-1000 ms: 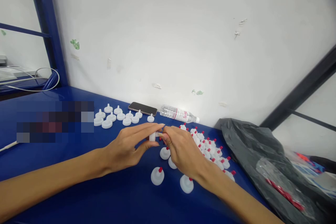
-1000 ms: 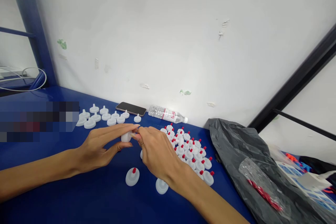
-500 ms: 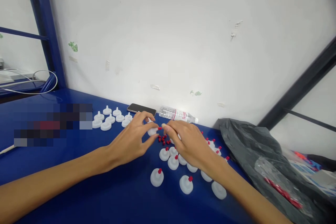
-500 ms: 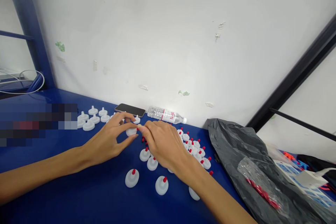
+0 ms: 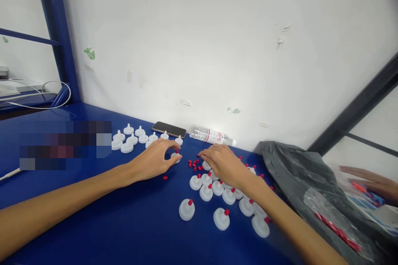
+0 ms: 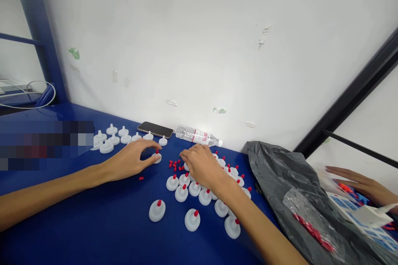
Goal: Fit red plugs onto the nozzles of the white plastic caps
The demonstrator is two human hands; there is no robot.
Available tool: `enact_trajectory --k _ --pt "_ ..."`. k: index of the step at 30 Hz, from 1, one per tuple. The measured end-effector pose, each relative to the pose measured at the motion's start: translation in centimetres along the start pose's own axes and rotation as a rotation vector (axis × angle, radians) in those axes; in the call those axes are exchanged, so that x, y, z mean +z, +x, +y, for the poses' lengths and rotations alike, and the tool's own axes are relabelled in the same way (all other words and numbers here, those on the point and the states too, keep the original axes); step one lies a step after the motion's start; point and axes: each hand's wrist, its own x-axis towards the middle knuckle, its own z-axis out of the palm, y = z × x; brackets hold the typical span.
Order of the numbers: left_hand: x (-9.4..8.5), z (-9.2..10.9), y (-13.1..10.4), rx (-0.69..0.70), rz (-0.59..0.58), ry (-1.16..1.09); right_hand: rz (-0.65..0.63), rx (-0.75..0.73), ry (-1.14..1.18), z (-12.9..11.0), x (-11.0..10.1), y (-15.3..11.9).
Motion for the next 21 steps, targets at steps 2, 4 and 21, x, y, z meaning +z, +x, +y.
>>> enact_trajectory --k 2,4,21 --pt "-0.6 -0.3 0.3 0.029 0.038 0.060 -0.016 0.007 -0.033 0.0 0.3 0.0" --pt "-1.3 -0.9 0.7 0.045 0.076 0.135 -0.027 0.020 -0.063 0.0 0.4 0.0" --pt "-1.5 -4.2 1.4 0.073 0.041 0.384 -0.037 0.020 -0.086 0.2 0.9 0.3"
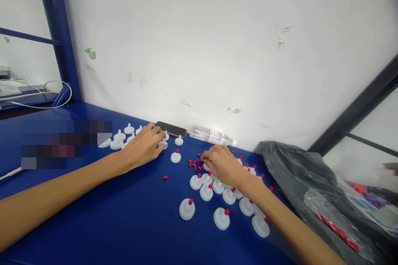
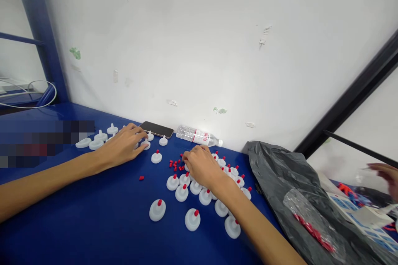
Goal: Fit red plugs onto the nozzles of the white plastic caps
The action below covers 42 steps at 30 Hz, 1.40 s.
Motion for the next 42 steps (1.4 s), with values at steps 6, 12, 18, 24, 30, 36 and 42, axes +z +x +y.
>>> enact_trajectory --k 6,12,18,24,30,36,42 --pt "-0.2 1.0 -0.3 0.024 -0.056 -0.024 -0.007 -0.009 0.012 0.0 0.1 0.0" --pt "-0.4 1.5 -0.4 0.002 -0.098 -0.030 -0.004 -0.034 0.031 -0.1 0.3 0.3" --pt "-0.7 1.9 -0.4 0.043 -0.041 -0.058 0.009 -0.047 0.062 0.0 0.5 0.4" --pt "-0.7 1.9 -0.4 0.043 0.024 -0.098 0.027 -0.024 0.093 0.0 0.7 0.7" --pt "-1.0 2.3 -0.5 0.072 0.080 -0.151 0.058 -0.053 0.128 0.2 0.4 0.5" --pt "-1.8 3.2 -0.8 0.160 0.154 -0.175 0.160 -0.066 0.229 0.0 -1.2 -0.1" --pt "-1.8 3.6 -1.1 0.282 0.222 -0.187 0.338 -0.070 0.421 -1.6 -3.1 -0.3"
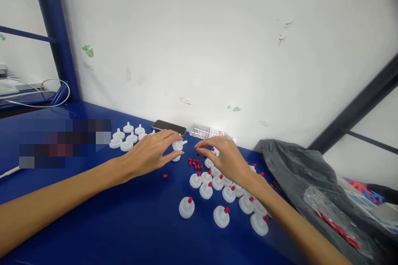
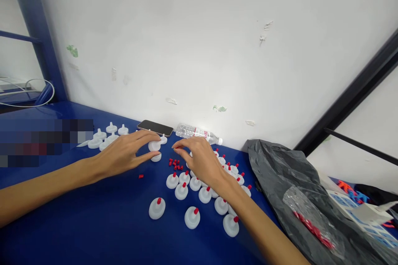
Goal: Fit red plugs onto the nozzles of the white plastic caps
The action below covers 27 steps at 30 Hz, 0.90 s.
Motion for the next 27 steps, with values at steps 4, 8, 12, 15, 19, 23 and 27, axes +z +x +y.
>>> enact_trajectory --k 4,8,12,15,19,23,27 --pt "-0.1 0.4 -0.1 0.056 0.052 0.004 0.121 0.038 0.107 -1.0 -0.1 0.0" --pt "-0.4 1.0 -0.1 0.124 0.109 -0.005 0.140 0.060 0.224 -1.4 0.2 -0.1" --pt "-0.8 1.6 0.0 0.166 0.146 -0.001 0.131 0.068 0.270 -1.6 0.5 -0.3" --pt "-0.9 1.9 0.1 0.191 0.161 0.011 0.113 0.100 0.337 -1.9 0.5 -0.4" --pt "-0.8 1.9 0.0 0.211 0.205 0.030 0.114 0.093 0.368 -1.9 0.4 -0.3" --pt "-0.8 1.8 0.0 0.195 0.272 0.019 0.055 -0.023 0.159 -1.9 0.7 -0.4" --pt "-1.1 2.3 0.0 0.185 0.262 -0.020 0.003 -0.080 0.032 -2.4 1.1 -0.9"
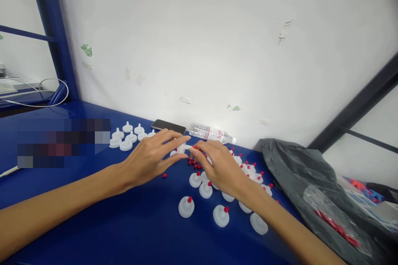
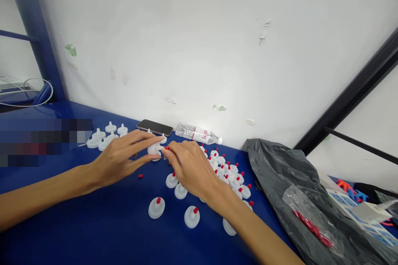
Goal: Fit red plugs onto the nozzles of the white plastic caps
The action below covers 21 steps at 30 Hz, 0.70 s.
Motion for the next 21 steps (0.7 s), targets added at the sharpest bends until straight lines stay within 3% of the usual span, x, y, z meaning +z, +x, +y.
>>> enact_trajectory --k 7,21 --pt "-0.2 0.9 0.2 -0.008 -0.127 -0.110 -0.118 -0.034 -0.221 -1.0 -0.2 -0.8" --pt "-0.1 1.6 -0.5 -0.115 -0.254 -0.281 -0.200 -0.029 -0.287 -0.5 0.3 -0.8"
